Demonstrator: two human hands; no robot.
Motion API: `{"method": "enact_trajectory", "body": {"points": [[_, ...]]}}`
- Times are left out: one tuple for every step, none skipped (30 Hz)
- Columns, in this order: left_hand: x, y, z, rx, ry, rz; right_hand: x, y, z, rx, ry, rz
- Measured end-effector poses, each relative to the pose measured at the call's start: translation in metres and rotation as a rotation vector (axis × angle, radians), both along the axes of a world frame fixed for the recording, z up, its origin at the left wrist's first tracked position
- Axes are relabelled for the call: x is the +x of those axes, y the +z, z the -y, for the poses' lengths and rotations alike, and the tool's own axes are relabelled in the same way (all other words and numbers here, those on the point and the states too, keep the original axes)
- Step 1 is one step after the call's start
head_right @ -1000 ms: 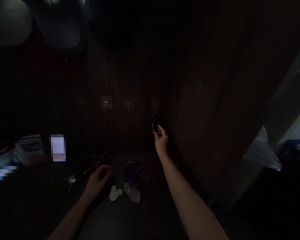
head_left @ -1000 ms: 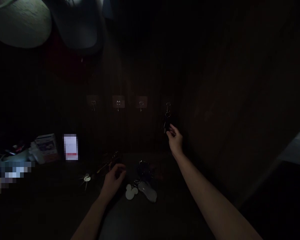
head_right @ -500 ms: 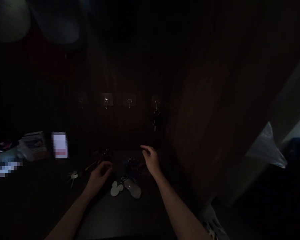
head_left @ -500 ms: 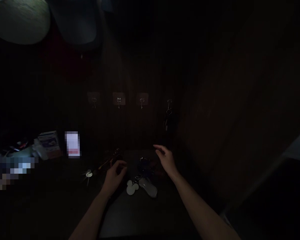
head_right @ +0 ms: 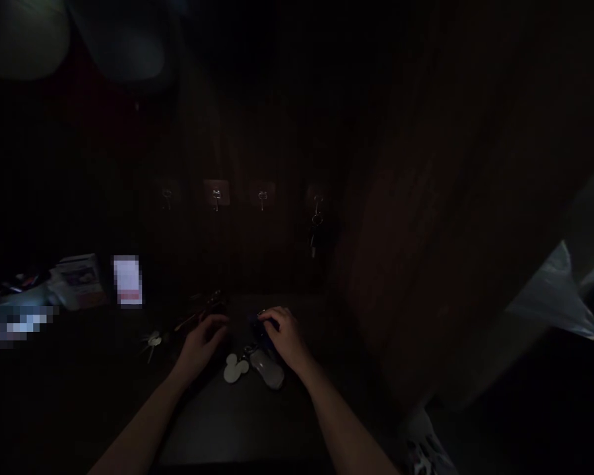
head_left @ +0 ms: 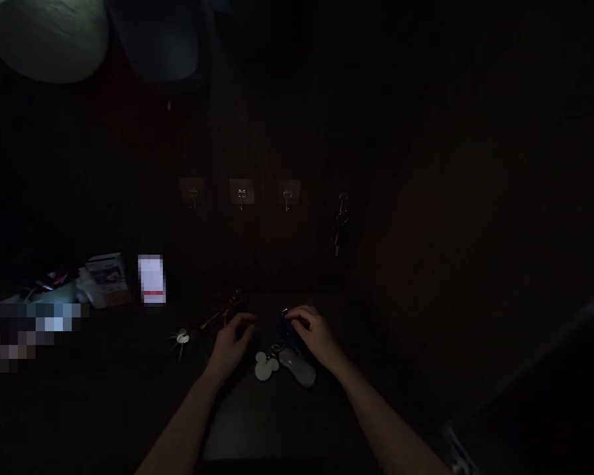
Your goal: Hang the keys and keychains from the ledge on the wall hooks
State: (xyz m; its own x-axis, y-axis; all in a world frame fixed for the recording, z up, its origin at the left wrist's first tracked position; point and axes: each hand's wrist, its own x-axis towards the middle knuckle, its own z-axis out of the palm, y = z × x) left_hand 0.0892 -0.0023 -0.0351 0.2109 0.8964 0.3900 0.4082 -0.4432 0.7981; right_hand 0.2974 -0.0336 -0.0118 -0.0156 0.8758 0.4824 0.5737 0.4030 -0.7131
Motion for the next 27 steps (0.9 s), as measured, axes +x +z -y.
{"method": "enact_trajectory", "body": {"points": [[0.000,0.000,0.000,0.016,-0.019,-0.019,-0.001,-0.002,0.001,0.001,0.016,0.028],[0.000,0.000,0.001,0.040,-0.041,-0.046,-0.002,-0.003,0.001,0.001,0.033,0.061],[0.000,0.000,0.002,0.070,-0.066,-0.082,-0.003,-0.005,0.002,-0.001,0.048,0.098],[0.001,0.000,0.003,0.102,-0.094,-0.124,-0.003,-0.007,0.003,-0.003,0.057,0.135],[0.001,0.000,0.005,0.135,-0.126,-0.174,-0.004,-0.010,0.003,-0.006,0.057,0.171],[0.002,0.001,0.007,0.167,-0.162,-0.228,-0.004,-0.012,0.004,-0.007,0.051,0.205],[0.003,0.001,0.009,0.201,-0.201,-0.283,-0.005,-0.014,0.004,-0.007,0.043,0.239],[0.004,0.002,0.011,0.240,-0.236,-0.337,-0.005,-0.017,0.005,-0.005,0.030,0.269],[0.005,0.003,0.013,0.281,-0.262,-0.385,-0.005,-0.019,0.005,-0.002,0.014,0.294],[0.006,0.003,0.014,0.323,-0.276,-0.424,-0.004,-0.021,0.005,0.000,-0.004,0.315],[0.007,0.003,0.015,0.361,-0.276,-0.453,-0.004,-0.023,0.005,0.000,-0.022,0.334],[0.008,0.002,0.016,0.392,-0.269,-0.473,-0.004,-0.025,0.005,-0.001,-0.038,0.351],[0.010,0.002,0.016,0.412,-0.262,-0.489,-0.004,-0.026,0.005,0.000,-0.053,0.364],[0.011,0.000,0.016,0.423,-0.257,-0.501,-0.004,-0.027,0.005,0.003,-0.064,0.375],[0.013,-0.001,0.015,0.428,-0.257,-0.510,-0.003,-0.028,0.005,0.010,-0.071,0.385],[0.014,-0.003,0.014,0.428,-0.259,-0.515,-0.003,-0.028,0.005,0.020,-0.079,0.392],[0.016,-0.004,0.014,0.427,-0.263,-0.516,-0.003,-0.029,0.005,0.031,-0.089,0.397],[0.017,-0.005,0.013,0.425,-0.270,-0.515,-0.003,-0.029,0.005,0.042,-0.100,0.401],[0.018,-0.006,0.012,0.426,-0.277,-0.511,-0.003,-0.030,0.005,0.049,-0.110,0.405],[0.019,-0.007,0.011,0.429,-0.285,-0.508,-0.004,-0.031,0.005,0.052,-0.116,0.408],[0.020,-0.008,0.011,0.434,-0.291,-0.507,-0.004,-0.031,0.005,0.053,-0.117,0.410],[0.021,-0.008,0.011,0.440,-0.294,-0.510,-0.004,-0.032,0.005,0.051,-0.114,0.410],[0.022,-0.008,0.011,0.448,-0.292,-0.514,-0.004,-0.032,0.006,0.047,-0.109,0.408],[0.023,-0.007,0.011,0.456,-0.286,-0.520,-0.004,-0.033,0.006,0.041,-0.105,0.402],[0.024,-0.007,0.011,0.463,-0.274,-0.525,-0.005,-0.032,0.006,0.033,-0.101,0.394],[0.025,-0.006,0.011,0.468,-0.261,-0.527,-0.006,-0.032,0.007,0.023,-0.097,0.384],[0.026,-0.006,0.012,0.468,-0.250,-0.525,-0.007,-0.031,0.008,0.014,-0.093,0.370]]}}
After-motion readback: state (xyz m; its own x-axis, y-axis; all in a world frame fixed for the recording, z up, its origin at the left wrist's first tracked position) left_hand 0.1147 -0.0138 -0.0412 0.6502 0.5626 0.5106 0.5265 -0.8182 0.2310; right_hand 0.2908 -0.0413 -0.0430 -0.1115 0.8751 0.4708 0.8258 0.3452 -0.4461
